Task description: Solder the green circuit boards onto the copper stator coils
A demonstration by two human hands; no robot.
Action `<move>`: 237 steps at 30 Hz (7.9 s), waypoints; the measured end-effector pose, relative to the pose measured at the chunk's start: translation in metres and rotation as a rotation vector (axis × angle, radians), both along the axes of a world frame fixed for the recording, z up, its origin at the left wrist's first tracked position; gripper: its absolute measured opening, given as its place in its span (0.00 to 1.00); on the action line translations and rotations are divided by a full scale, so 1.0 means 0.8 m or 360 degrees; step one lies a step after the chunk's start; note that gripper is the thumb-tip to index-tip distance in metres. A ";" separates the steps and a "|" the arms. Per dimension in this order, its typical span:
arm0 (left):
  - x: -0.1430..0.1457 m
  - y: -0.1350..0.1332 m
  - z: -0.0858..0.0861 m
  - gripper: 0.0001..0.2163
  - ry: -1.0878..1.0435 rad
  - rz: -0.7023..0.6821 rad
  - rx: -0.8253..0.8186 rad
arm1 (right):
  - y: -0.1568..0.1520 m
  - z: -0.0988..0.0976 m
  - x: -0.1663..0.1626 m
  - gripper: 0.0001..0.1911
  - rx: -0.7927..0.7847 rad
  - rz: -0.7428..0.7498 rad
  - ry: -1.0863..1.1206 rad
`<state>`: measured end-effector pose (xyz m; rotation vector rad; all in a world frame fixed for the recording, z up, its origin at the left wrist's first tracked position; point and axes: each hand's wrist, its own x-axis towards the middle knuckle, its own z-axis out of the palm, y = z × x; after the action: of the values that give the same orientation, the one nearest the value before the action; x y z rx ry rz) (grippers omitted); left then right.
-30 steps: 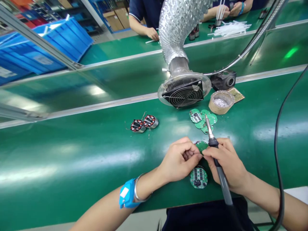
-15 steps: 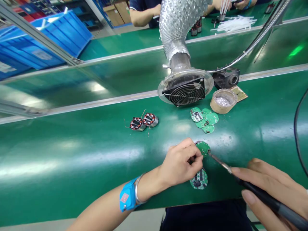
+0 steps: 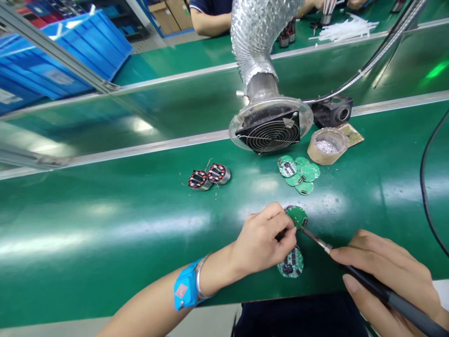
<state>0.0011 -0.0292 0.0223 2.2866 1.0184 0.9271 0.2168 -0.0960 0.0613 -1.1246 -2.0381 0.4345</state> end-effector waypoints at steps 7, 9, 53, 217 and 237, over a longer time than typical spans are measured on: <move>0.002 -0.002 0.001 0.05 0.0043 0.0021 0.0053 | -0.003 -0.001 0.001 0.13 0.0013 -0.0008 -0.0039; 0.002 -0.002 0.001 0.05 0.0068 0.0031 0.0072 | -0.003 -0.001 -0.001 0.14 0.0024 0.0005 -0.0036; 0.001 0.040 0.017 0.09 -0.0359 -0.0190 -0.1616 | 0.092 -0.020 -0.027 0.17 -0.0249 0.0197 0.0231; -0.014 0.006 0.008 0.19 0.0301 -0.0097 0.0047 | 0.077 -0.087 -0.019 0.19 -0.0593 0.0379 0.0349; -0.009 0.002 -0.012 0.25 -0.0067 -0.0136 0.0028 | 0.057 -0.088 -0.027 0.23 -0.0217 0.0385 0.0036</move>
<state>-0.0064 -0.0279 0.0124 2.2962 0.8912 0.9481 0.1951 -0.0501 -0.0094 -0.9489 -2.1596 0.7126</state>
